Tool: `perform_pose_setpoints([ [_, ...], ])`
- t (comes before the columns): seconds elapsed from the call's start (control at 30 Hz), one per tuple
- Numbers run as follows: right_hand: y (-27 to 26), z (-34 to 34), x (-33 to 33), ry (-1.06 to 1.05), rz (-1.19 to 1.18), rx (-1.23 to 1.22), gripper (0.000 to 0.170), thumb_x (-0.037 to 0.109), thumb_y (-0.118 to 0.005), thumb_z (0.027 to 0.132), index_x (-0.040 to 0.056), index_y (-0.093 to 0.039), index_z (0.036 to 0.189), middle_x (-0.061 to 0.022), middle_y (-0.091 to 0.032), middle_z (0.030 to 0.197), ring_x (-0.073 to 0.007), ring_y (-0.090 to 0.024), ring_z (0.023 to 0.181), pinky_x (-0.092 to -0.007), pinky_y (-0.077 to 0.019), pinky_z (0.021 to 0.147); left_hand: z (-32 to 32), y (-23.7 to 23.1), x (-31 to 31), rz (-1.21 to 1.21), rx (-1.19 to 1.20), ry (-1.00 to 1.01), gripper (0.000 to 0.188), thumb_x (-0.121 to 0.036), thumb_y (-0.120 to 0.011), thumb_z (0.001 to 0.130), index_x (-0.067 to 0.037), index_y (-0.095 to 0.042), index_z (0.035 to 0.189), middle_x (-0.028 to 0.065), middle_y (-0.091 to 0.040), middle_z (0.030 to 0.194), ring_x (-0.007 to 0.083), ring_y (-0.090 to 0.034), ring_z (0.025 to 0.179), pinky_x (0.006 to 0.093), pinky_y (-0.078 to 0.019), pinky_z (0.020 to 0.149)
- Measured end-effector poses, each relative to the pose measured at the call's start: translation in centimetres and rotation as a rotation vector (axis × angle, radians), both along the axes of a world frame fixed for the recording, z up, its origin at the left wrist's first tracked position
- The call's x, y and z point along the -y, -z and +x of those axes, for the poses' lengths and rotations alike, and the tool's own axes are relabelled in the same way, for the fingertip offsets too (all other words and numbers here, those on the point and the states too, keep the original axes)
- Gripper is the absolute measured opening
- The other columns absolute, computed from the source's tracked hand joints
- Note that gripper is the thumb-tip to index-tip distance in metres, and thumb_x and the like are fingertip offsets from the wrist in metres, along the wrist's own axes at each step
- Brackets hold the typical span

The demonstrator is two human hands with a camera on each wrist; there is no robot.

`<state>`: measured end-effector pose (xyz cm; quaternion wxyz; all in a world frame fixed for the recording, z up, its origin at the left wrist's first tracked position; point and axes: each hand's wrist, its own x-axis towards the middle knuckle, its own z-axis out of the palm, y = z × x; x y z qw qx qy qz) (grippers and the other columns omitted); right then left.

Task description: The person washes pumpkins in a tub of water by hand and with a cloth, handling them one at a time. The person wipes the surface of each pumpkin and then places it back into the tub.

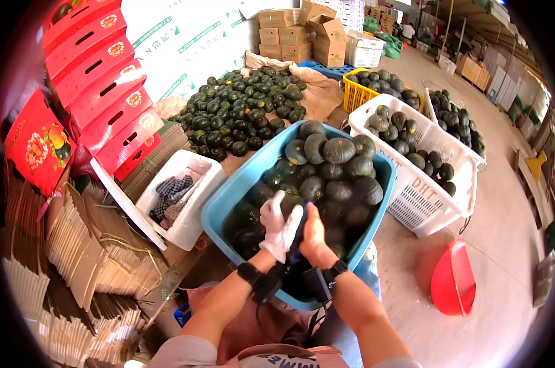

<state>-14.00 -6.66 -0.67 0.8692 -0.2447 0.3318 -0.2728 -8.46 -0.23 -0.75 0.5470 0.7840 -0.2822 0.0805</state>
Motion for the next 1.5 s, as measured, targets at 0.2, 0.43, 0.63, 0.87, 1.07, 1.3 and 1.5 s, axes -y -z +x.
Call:
perform_pose_setpoints([
  [0.2,-4.1,-1.7,2.3,0.045,-0.129,-0.097,0.045,0.041,-0.049,0.093,0.0022,-0.065,0.109,-0.0098,-0.067,0.109,-0.0230,-0.061,0.100,-0.0335,-0.0455,0.091,0.6,-3.9,-2.1,-0.580,-0.872,0.659,0.053,0.001,-0.080,0.071,-0.004,-0.057,0.118,0.0032,-0.064,0.108,0.0137,-0.059,0.100,0.0285,-0.0480,0.090],
  [0.43,-6.7,-3.6,0.2,-0.106,-1.138,-0.518,0.040,0.032,-0.041,0.098,-0.0008,-0.059,0.112,-0.0252,-0.063,0.109,-0.0404,-0.059,0.106,-0.0398,-0.0445,0.092,1.1,-9.3,-4.5,0.429,-0.053,0.504,0.068,-0.028,-0.084,0.060,0.000,-0.049,0.111,0.0174,-0.061,0.102,0.0309,-0.062,0.095,0.0406,-0.0501,0.085],
  [0.63,-6.1,-3.5,-0.9,-0.096,-1.297,-0.556,0.027,0.031,-0.054,0.092,0.0058,-0.064,0.093,-0.0157,-0.064,0.085,-0.0270,-0.061,0.080,-0.0401,-0.0477,0.077,-0.6,-6.0,-4.3,0.235,0.310,0.469,0.063,-0.027,-0.085,0.056,-0.002,-0.050,0.101,0.0159,-0.058,0.094,0.0324,-0.060,0.086,0.0400,-0.0495,0.078],
  [0.87,-6.7,-4.1,-1.4,-0.018,0.136,0.375,0.050,0.054,-0.052,0.091,0.0091,-0.066,0.109,-0.0075,-0.069,0.107,-0.0239,-0.065,0.096,-0.0367,-0.0491,0.092,-5.8,-4.6,-0.2,-0.996,-0.800,0.335,0.054,0.002,-0.081,0.070,-0.004,-0.048,0.112,0.0068,-0.061,0.106,0.0166,-0.061,0.096,0.0292,-0.0529,0.083],
  [1.07,-5.8,-6.2,1.5,-0.142,0.059,0.156,0.044,0.047,-0.060,0.088,0.0047,-0.068,0.099,-0.0077,-0.070,0.092,-0.0213,-0.066,0.079,-0.0361,-0.0535,0.075,-2.2,-6.5,-4.0,-0.397,-1.103,0.825,0.056,-0.019,-0.077,0.081,-0.001,-0.051,0.127,0.0088,-0.060,0.118,0.0144,-0.057,0.107,0.0290,-0.0461,0.094],
  [1.3,-4.2,-5.5,0.3,-0.136,-0.078,0.060,0.043,0.042,-0.066,0.084,0.0011,-0.067,0.099,-0.0090,-0.069,0.090,-0.0200,-0.065,0.076,-0.0352,-0.0530,0.072,-1.8,-7.6,-4.8,-0.136,-0.711,0.693,0.053,-0.012,-0.084,0.068,0.002,-0.058,0.112,0.0076,-0.066,0.101,0.0137,-0.063,0.088,0.0278,-0.0523,0.080],
  [1.5,-7.0,-5.0,-3.4,0.016,0.189,0.337,0.049,0.053,-0.053,0.088,0.0092,-0.068,0.105,-0.0083,-0.070,0.104,-0.0257,-0.065,0.095,-0.0388,-0.0500,0.089,-5.1,-2.4,-2.0,-0.965,-0.973,0.370,0.052,-0.006,-0.077,0.076,-0.005,-0.051,0.120,0.0047,-0.061,0.108,0.0133,-0.060,0.095,0.0279,-0.0513,0.084],
])
